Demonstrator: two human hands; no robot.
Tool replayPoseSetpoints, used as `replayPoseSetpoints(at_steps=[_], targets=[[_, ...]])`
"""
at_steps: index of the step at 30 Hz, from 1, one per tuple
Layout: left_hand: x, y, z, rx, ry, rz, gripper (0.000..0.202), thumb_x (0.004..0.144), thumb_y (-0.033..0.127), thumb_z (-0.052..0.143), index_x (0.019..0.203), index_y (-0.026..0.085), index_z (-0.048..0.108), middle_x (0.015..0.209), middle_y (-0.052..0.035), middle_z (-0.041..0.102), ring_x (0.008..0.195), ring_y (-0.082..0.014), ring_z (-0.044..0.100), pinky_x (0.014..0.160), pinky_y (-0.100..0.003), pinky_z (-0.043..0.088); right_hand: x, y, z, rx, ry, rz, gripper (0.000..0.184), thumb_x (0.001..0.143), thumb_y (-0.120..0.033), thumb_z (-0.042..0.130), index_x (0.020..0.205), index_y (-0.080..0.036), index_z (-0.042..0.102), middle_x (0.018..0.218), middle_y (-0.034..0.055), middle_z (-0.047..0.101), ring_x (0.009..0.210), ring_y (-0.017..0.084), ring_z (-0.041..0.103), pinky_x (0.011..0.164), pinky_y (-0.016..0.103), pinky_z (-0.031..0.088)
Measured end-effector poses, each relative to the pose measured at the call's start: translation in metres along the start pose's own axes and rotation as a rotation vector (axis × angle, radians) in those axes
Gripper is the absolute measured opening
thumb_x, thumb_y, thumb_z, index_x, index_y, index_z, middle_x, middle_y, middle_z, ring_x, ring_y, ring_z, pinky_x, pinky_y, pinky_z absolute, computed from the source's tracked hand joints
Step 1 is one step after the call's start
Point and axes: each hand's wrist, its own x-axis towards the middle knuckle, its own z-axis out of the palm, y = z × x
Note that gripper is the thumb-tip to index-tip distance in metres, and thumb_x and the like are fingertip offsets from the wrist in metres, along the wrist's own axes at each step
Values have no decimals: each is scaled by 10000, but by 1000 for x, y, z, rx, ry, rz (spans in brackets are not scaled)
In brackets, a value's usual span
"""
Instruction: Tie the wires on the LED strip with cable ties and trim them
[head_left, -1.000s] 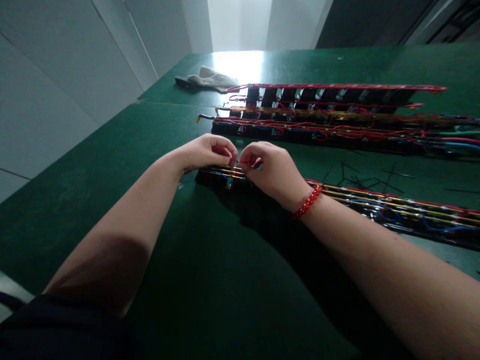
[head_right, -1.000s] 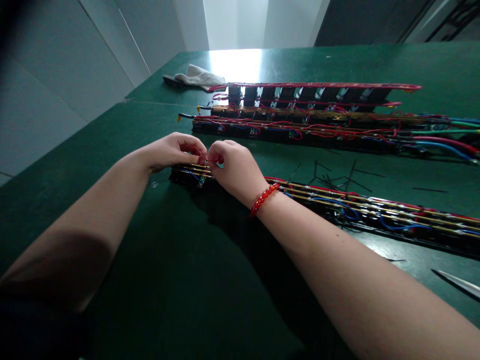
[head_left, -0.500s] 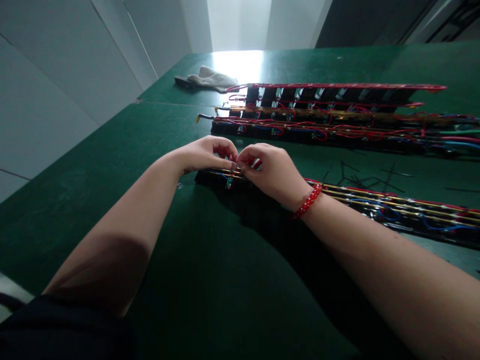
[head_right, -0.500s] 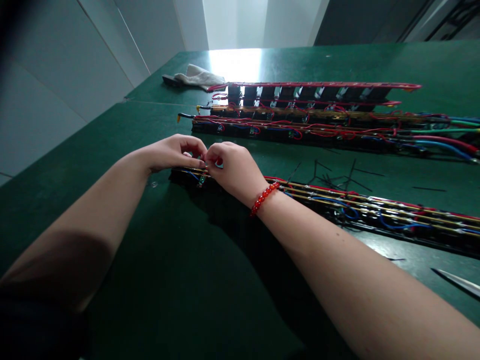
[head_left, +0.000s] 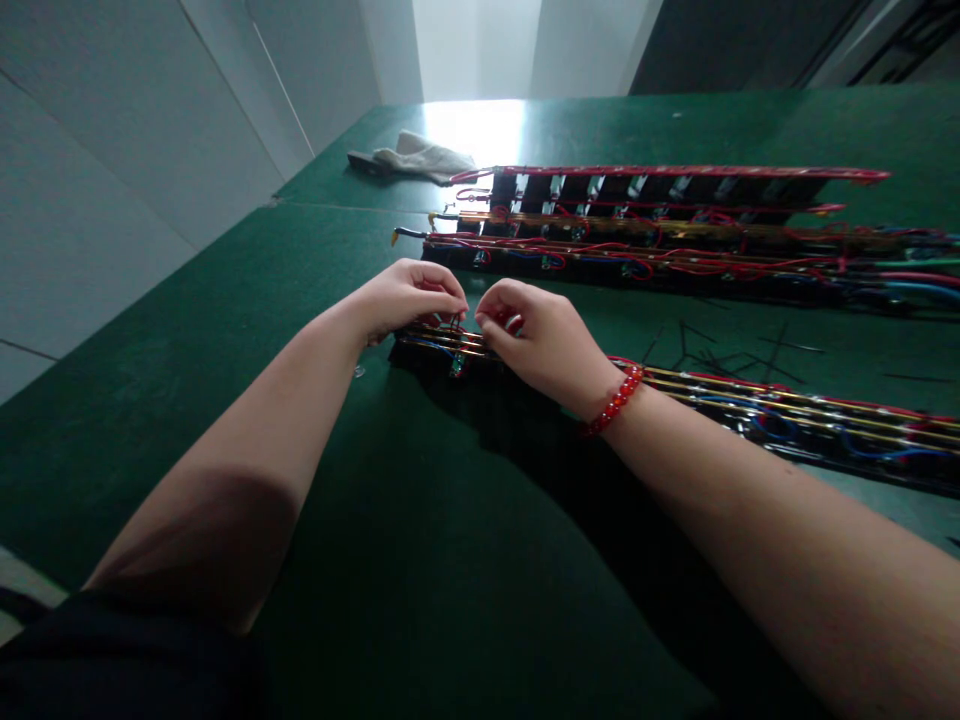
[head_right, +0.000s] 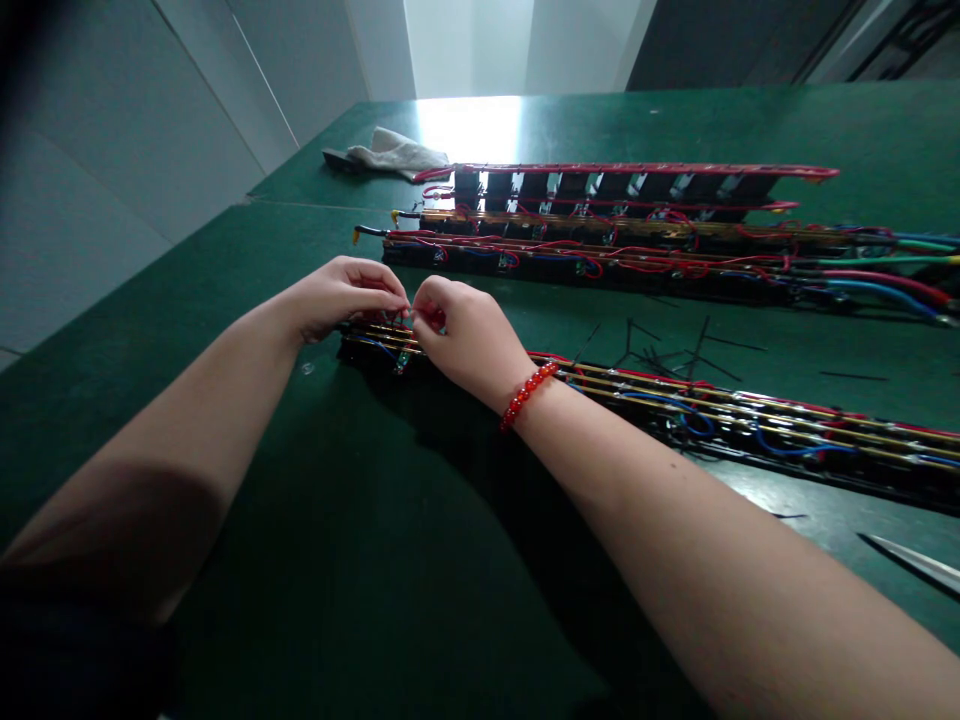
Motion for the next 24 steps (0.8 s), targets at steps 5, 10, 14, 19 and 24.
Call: replayPoseSetpoints(at_steps=[5,10,14,19,24], targets=[[0,2,2,-41,64,-48,87,723,184,753,726,150,673,652,5,616,575,-60,495,553,-213,388,1,-1,-1,-19,-24,2,61,871,-164,580,853,-164,638,868,49,675,772,150,565,714,293,424],[2,0,5,28,89,9,80,739,201,757,756,137,711,711,-22,673,656,-83,560,615,-226,425,1,-1,-2,-29,-44,1,67,863,-158,577,847,-169,641,854,47,672,758,151,556,703,294,414],[6,-5,5,106,138,62,106,750,220,746,782,121,731,737,-34,687,675,-91,566,644,-241,426,1,0,-2,-25,-40,-1,71,866,-164,578,844,-164,646,842,46,666,742,148,549,693,294,410],[8,-7,6,172,173,55,116,780,239,715,772,124,723,694,-24,658,632,-86,518,604,-248,376,3,1,-1,-13,-31,29,71,862,-159,587,850,-167,657,836,40,670,736,144,549,692,294,419],[7,-3,10,116,141,77,66,794,188,700,774,130,676,713,-17,638,655,-83,513,620,-241,375,3,1,-1,-4,-60,13,149,853,-122,593,945,-149,707,911,58,714,778,149,597,707,290,445]])
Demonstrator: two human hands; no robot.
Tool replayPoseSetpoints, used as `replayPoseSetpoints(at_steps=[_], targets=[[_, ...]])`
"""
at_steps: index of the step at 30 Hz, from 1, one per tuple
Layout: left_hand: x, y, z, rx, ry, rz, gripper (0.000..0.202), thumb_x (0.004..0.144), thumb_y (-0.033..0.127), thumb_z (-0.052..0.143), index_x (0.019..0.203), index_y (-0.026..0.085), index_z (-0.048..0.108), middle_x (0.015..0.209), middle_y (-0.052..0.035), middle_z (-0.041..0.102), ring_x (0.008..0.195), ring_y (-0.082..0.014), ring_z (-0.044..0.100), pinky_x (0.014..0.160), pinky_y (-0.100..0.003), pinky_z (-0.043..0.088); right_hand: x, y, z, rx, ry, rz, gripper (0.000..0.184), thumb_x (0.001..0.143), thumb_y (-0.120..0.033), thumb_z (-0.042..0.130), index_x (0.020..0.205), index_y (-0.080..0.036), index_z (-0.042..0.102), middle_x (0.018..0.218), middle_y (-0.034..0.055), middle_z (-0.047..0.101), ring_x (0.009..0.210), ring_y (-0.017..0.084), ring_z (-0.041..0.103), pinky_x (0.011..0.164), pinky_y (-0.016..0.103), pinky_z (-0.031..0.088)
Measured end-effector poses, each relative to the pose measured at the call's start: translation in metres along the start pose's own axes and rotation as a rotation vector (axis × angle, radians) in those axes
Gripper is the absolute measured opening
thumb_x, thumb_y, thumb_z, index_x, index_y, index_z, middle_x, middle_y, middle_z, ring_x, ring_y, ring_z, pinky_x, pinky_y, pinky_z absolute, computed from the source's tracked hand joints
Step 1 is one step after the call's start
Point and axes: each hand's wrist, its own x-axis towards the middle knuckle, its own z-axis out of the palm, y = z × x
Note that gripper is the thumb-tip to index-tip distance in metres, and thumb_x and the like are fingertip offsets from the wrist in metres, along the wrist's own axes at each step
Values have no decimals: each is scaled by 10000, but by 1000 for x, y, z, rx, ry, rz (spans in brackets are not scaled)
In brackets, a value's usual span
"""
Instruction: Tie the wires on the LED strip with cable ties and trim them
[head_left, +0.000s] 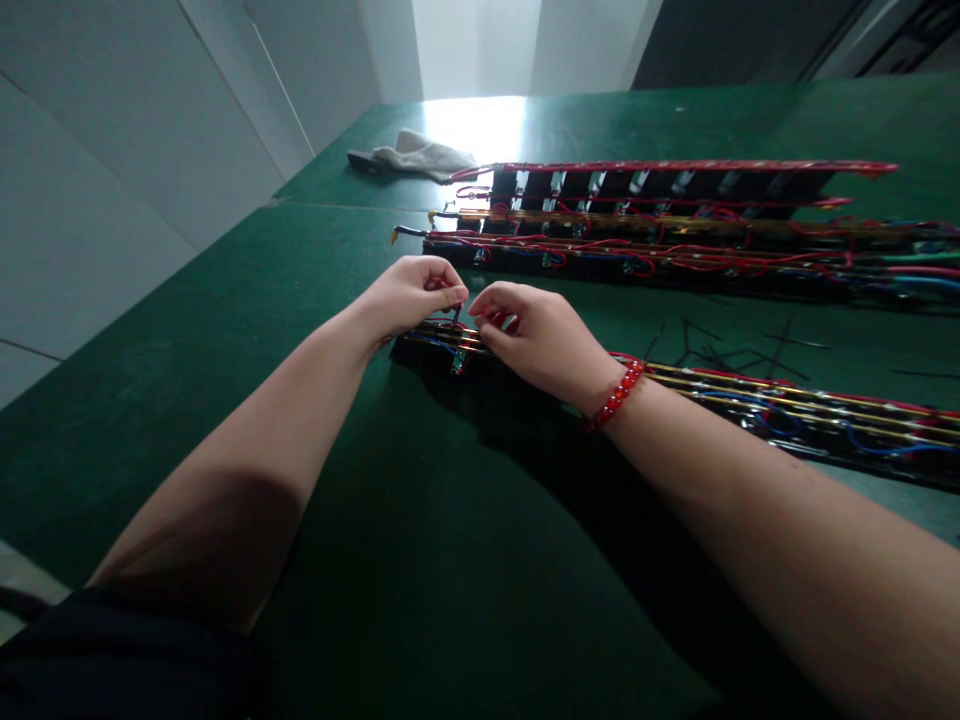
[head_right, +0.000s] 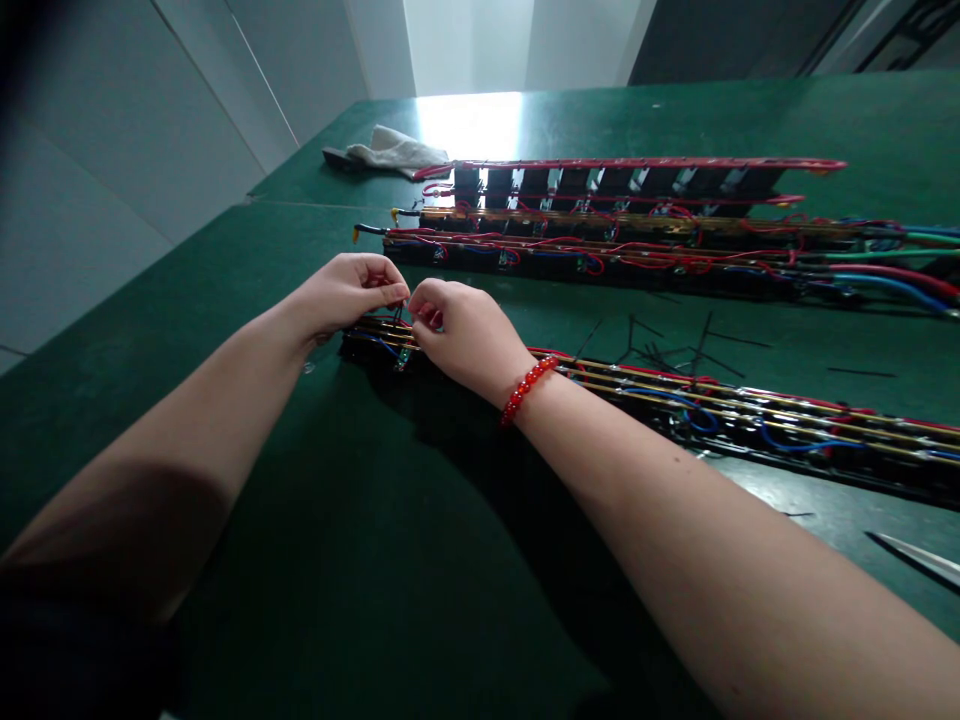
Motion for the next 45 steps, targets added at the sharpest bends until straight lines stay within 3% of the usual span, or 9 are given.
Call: replayPoseSetpoints(at_steps=[5,11,17,22,29,33,45], targets=[[1,-3,1,55,-16,-22,99,850,174,664,764,144,625,698,-17,611,624,-86,498,591,-256,345,-1,-1,0,-17,-13,6,208,855,-121,586,1005,-136,729,953,82,733,793,162,619,714,303,463],[2,-4,3,78,-30,-52,135,904,151,600,776,169,560,714,-25,632,643,-110,551,623,-274,379,-1,-2,1,-26,-13,5,182,848,-128,582,965,-153,718,948,74,732,805,164,617,726,304,459],[-2,3,4,61,-43,-75,147,936,164,567,799,183,516,634,7,608,545,-97,497,590,-267,350,0,-2,1,-26,-18,5,142,857,-143,581,926,-164,703,925,67,721,793,164,598,719,301,441],[-5,7,-3,-37,-103,-99,79,919,208,616,857,161,605,705,-21,648,625,-96,554,620,-241,394,-1,0,1,-23,-15,-20,134,854,-136,587,919,-155,702,921,70,718,793,164,598,726,299,442],[-8,2,-16,-100,-252,-89,171,842,330,701,855,164,661,803,-29,657,708,-102,590,631,-218,428,-2,-1,0,-29,-18,-19,153,860,-139,590,949,-136,714,940,85,724,805,170,610,741,305,460],[-7,-3,-20,-104,-327,-58,192,757,281,758,879,164,669,820,-25,676,761,-114,628,687,-231,470,-2,-1,-1,-36,-24,-17,124,872,-150,593,917,-152,709,921,70,720,791,161,602,723,293,448],[-3,0,-12,-125,-245,-58,96,769,146,682,840,157,617,764,2,630,728,-93,595,701,-235,444,-2,2,0,-17,-13,-30,128,850,-135,582,898,-166,696,917,63,715,805,168,604,736,294,443]])
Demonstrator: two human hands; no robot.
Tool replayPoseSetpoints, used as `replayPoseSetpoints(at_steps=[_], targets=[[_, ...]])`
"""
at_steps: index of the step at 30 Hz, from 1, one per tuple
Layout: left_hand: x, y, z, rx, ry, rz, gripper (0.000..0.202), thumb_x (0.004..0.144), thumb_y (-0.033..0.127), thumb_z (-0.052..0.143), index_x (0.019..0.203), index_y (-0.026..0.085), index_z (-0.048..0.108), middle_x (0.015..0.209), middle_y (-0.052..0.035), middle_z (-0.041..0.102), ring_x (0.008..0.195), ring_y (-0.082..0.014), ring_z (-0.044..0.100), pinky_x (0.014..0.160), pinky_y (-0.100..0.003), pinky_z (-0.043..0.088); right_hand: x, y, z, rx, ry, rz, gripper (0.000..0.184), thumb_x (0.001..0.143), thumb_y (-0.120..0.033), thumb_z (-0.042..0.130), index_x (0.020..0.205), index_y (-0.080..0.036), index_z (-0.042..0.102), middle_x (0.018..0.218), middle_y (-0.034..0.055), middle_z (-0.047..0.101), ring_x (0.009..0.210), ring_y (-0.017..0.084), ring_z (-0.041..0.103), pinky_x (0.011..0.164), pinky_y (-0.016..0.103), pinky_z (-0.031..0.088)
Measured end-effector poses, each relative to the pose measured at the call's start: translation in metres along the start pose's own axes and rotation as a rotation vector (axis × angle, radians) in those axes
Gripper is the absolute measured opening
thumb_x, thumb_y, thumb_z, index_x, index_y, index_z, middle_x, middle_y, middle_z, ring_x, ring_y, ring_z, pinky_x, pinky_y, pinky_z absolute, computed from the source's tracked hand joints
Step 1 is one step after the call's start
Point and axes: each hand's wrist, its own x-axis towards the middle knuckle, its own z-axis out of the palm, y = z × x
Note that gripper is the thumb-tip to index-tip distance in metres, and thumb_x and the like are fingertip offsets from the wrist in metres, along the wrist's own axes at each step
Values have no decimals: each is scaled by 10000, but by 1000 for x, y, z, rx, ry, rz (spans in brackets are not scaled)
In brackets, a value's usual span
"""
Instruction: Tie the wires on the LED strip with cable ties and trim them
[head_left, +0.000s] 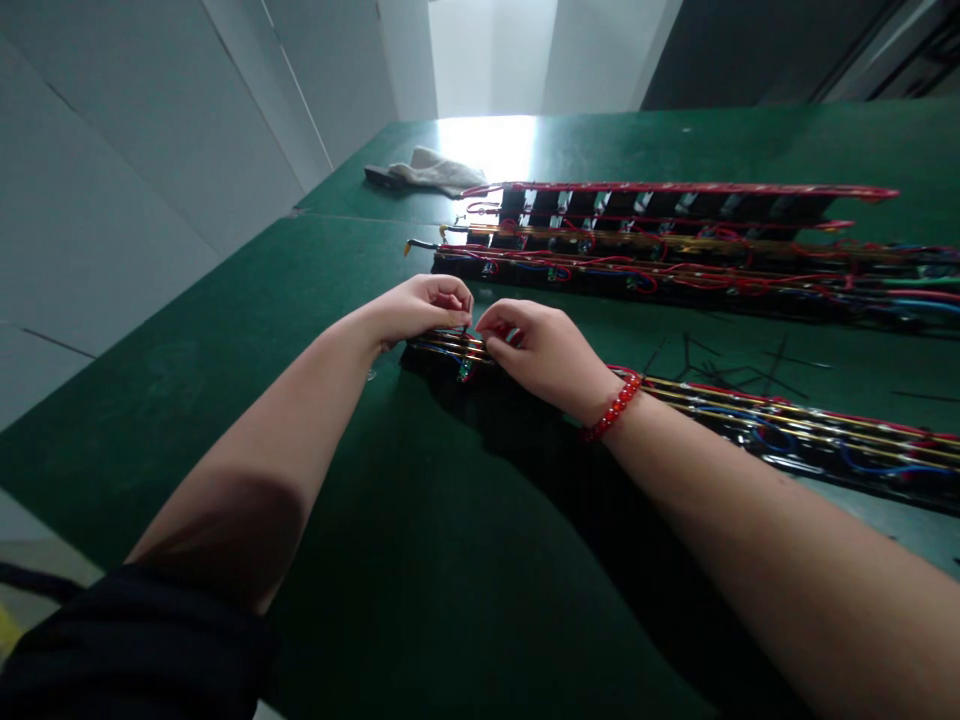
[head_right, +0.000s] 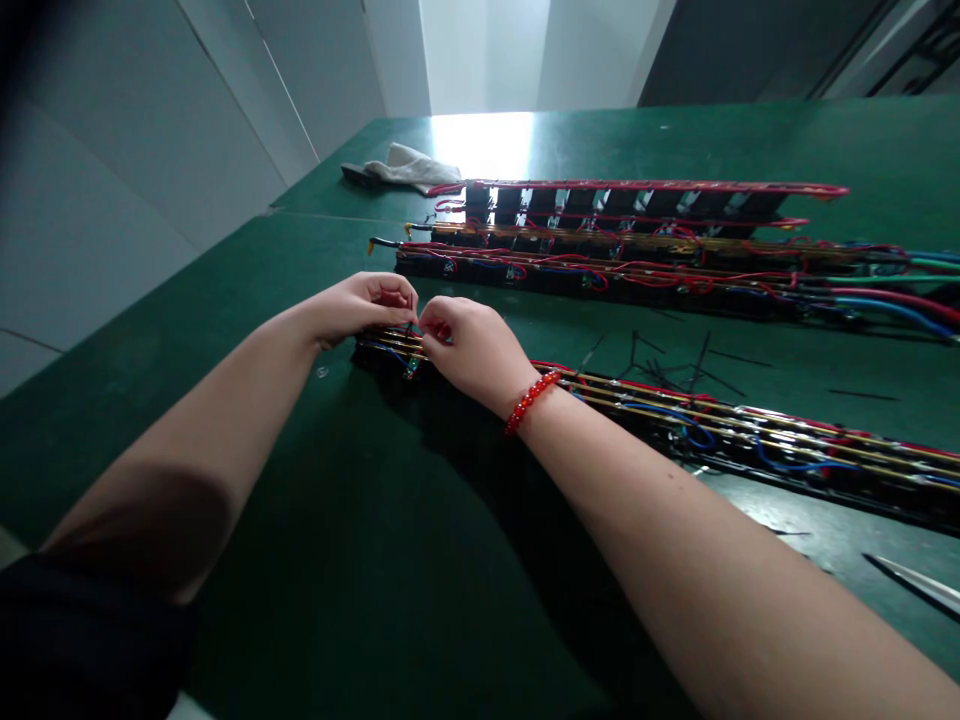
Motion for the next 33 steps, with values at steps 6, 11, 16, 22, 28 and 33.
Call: replayPoseSetpoints(at_steps=[6,11,16,22,28,33], targets=[[3,-4,4,52,30,8,97,825,93,605,859,173,561,672,39,530,600,-75,481,600,-228,335,1,0,1,13,-9,-1,151,835,-122,569,904,-167,695,922,63,714,805,166,596,742,296,442],[3,-2,7,84,30,0,119,889,83,517,895,201,499,597,54,496,526,-85,415,553,-243,251,2,2,2,31,-20,9,134,847,-146,577,909,-169,694,911,55,713,787,159,590,738,300,450],[5,-3,8,99,-7,-39,139,880,84,506,925,214,481,596,54,513,505,-84,401,552,-244,247,7,-10,-9,73,11,-6,118,859,-142,583,894,-171,691,890,36,707,792,149,602,765,309,468],[2,-5,4,20,-21,-44,138,861,235,615,939,198,507,755,9,607,643,-99,535,625,-240,347,21,-43,-44,44,109,-70,97,884,-160,606,911,-178,697,894,43,709,817,162,619,773,322,483],[-1,-2,0,0,-29,-120,126,820,180,639,898,167,541,786,-13,586,692,-101,536,665,-245,357,31,-53,-75,142,179,-222,60,875,-149,617,876,-167,674,827,44,691,766,147,627,704,289,497],[1,-8,0,9,-52,-72,81,861,196,603,905,167,541,704,30,439,599,-59,372,585,-241,230,25,-67,-100,225,254,-301,153,876,-80,523,879,-164,651,719,-61,615,705,67,632,687,197,493]])
